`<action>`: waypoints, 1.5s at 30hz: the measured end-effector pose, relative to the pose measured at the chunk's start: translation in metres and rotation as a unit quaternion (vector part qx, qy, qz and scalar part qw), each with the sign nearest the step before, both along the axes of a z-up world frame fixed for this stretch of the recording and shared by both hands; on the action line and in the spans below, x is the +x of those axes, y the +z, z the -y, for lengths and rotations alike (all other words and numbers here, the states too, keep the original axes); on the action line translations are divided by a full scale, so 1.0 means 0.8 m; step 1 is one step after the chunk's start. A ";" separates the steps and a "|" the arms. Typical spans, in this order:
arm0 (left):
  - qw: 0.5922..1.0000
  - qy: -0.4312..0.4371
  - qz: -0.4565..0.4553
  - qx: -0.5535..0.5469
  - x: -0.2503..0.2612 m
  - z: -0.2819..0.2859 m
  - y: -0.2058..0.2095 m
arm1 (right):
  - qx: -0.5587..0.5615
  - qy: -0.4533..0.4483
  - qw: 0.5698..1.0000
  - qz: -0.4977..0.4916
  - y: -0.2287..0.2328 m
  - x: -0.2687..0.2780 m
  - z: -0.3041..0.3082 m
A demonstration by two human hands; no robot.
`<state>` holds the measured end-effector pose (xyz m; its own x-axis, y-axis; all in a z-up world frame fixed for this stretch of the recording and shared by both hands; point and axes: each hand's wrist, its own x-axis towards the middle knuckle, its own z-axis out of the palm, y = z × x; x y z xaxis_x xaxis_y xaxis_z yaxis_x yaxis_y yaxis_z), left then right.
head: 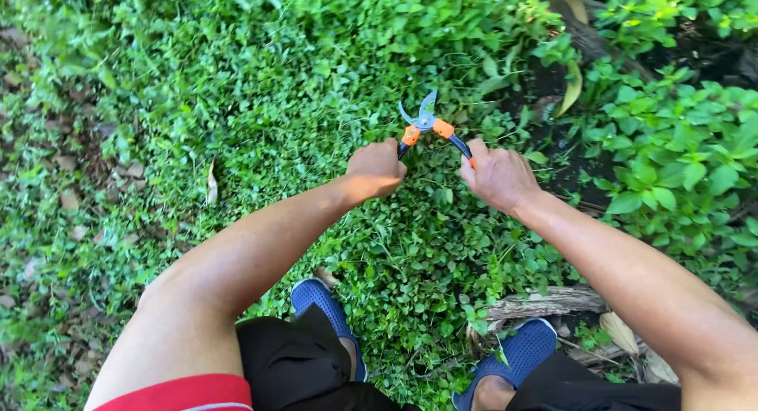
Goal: Trimming and clearing weeds from the ground using garden shears
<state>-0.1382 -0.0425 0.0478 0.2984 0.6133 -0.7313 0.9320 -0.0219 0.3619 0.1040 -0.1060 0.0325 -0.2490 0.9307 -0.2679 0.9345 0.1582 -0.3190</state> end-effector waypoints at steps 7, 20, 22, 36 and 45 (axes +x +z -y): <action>0.998 0.037 0.038 0.021 -0.059 -0.007 -0.035 | -0.043 0.025 0.998 0.035 -0.007 -0.047 -0.047; 0.983 0.168 0.061 0.047 -0.145 -0.029 -0.027 | -0.093 0.008 0.995 0.026 -0.011 -0.141 -0.124; 0.983 0.164 0.055 0.054 -0.148 -0.036 -0.054 | -0.102 0.000 0.994 0.028 -0.021 -0.150 -0.131; 0.929 0.359 0.083 0.017 -0.118 -0.059 -0.009 | 0.029 -0.091 0.995 -0.031 -0.030 -0.282 -0.100; 0.968 0.234 0.054 0.065 -0.137 -0.027 0.003 | 0.086 0.010 0.995 -0.048 -0.031 -0.189 -0.091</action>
